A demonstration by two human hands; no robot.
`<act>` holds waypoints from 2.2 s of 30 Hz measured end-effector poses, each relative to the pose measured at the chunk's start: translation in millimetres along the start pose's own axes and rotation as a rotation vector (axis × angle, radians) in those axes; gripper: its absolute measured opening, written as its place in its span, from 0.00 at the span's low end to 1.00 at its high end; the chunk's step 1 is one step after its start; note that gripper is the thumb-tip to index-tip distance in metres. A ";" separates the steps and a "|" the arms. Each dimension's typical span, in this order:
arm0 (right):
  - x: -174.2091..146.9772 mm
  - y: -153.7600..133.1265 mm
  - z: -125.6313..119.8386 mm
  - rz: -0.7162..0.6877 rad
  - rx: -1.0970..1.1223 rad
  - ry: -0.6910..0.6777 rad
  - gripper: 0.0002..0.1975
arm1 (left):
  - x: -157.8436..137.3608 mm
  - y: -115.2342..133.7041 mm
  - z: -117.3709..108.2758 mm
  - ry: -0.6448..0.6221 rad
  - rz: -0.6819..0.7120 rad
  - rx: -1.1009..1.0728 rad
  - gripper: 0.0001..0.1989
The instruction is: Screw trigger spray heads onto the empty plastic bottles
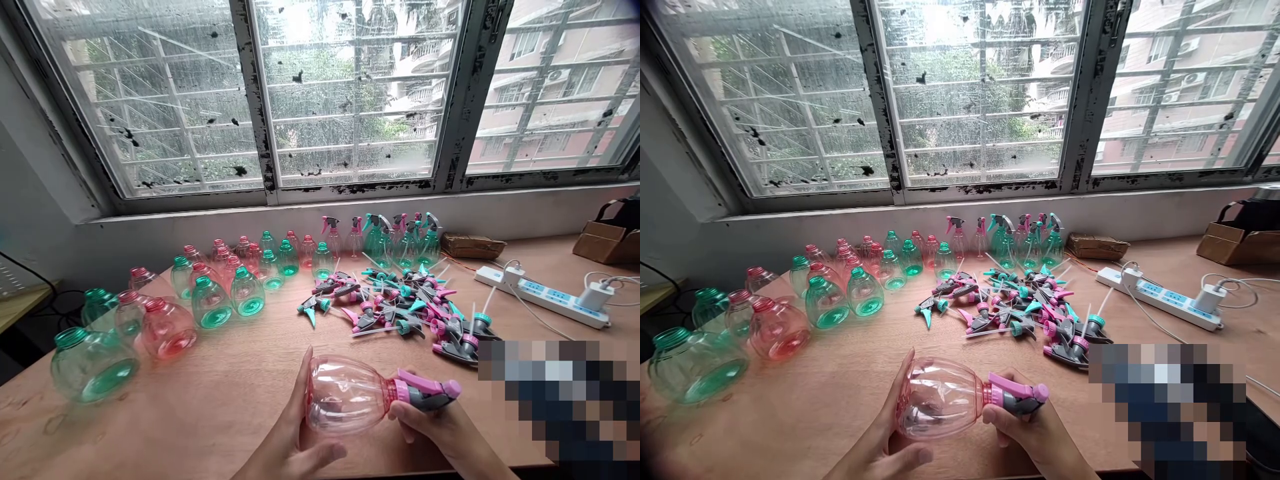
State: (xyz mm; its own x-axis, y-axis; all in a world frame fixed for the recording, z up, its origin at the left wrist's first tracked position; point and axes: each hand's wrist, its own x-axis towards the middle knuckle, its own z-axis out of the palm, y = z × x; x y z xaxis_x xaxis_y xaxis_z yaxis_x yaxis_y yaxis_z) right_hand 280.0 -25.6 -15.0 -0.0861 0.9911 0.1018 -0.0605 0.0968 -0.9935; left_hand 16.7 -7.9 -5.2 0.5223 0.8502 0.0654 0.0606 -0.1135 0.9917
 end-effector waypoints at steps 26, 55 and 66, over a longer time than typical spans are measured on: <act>0.3 7.5 -1.2 0.023 0.088 -0.012 0.16 | -2.5 -0.4 -0.6 0.008 -0.002 -0.064 0.48; -1.4 -0.6 0.3 0.006 0.023 -0.022 0.18 | -0.8 -1.1 0.3 -0.005 0.017 -0.057 0.52; -1.8 -2.8 1.8 0.014 0.026 0.003 0.17 | 1.5 -7.5 0.8 -0.012 0.064 -0.049 0.51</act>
State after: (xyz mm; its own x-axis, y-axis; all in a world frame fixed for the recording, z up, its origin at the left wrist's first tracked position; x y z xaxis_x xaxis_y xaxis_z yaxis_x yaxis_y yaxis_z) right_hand 278.5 -27.8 -12.3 -0.0838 0.9926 0.0874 -0.0850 0.0803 -0.9931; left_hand 17.6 -6.2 -12.6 0.5337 0.8360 0.1274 -0.0142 -0.1417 0.9898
